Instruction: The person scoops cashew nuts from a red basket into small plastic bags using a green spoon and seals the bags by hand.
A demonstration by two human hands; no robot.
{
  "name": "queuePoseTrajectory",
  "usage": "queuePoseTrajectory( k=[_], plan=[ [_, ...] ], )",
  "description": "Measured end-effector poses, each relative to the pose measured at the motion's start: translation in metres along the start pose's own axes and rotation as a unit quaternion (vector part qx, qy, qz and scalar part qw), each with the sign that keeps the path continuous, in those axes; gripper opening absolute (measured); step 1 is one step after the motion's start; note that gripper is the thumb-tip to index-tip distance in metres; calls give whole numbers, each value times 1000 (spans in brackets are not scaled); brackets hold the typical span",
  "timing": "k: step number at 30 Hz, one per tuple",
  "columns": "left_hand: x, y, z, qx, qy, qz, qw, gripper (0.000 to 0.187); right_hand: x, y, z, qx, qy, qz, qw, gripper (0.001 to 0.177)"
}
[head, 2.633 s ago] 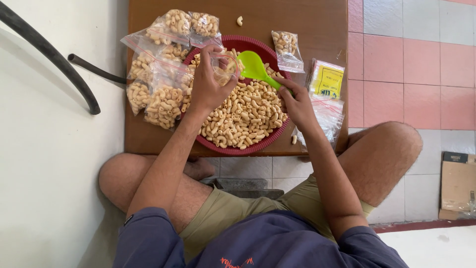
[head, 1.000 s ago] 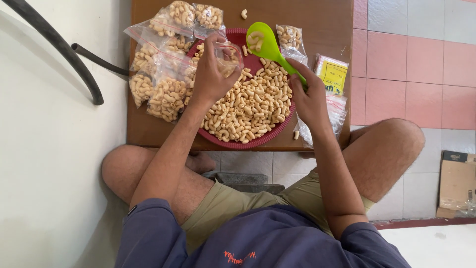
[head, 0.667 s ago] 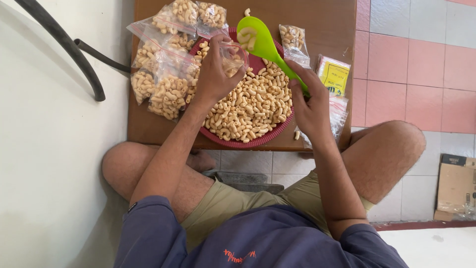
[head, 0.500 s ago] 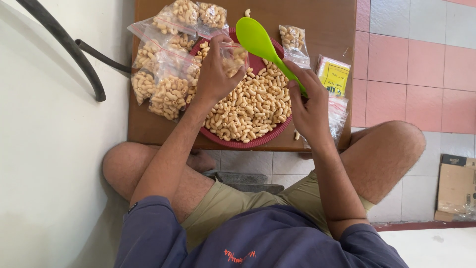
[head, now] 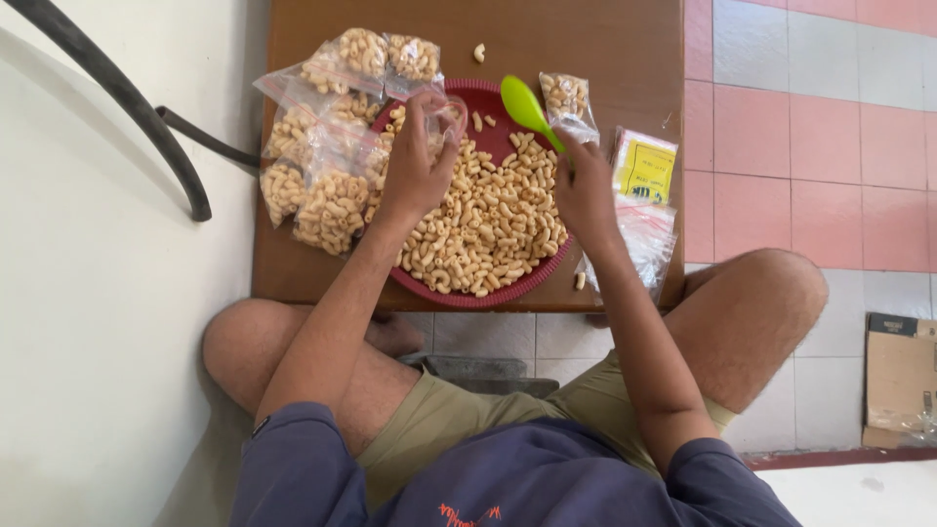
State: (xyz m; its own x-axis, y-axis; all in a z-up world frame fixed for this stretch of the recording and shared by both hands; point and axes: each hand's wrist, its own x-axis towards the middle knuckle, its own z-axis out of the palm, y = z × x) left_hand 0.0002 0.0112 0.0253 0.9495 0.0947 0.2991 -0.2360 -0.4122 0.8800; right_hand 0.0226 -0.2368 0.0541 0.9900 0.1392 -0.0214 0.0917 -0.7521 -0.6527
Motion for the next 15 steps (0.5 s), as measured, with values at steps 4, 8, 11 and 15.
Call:
queuePoseTrajectory(
  k=[4, 8, 11, 15],
  plan=[
    [-2, 21, -4, -9, 31, 17, 999, 40, 24, 54, 46, -57, 28, -129, 990, 45],
    [-2, 24, -7, -2, 15, -5, 1000, 48, 14, 27, 51, 32, -70, -43, 996, 42],
    [-4, 27, -6, 7, 16, -12, 1000, 52, 19, 40, 52, 88, -96, 1, 991, 41],
    [-2, 23, -4, 10, 27, -28, 999, 59, 10, 35, 20, 168, -96, -1, 981, 40]
  ],
)
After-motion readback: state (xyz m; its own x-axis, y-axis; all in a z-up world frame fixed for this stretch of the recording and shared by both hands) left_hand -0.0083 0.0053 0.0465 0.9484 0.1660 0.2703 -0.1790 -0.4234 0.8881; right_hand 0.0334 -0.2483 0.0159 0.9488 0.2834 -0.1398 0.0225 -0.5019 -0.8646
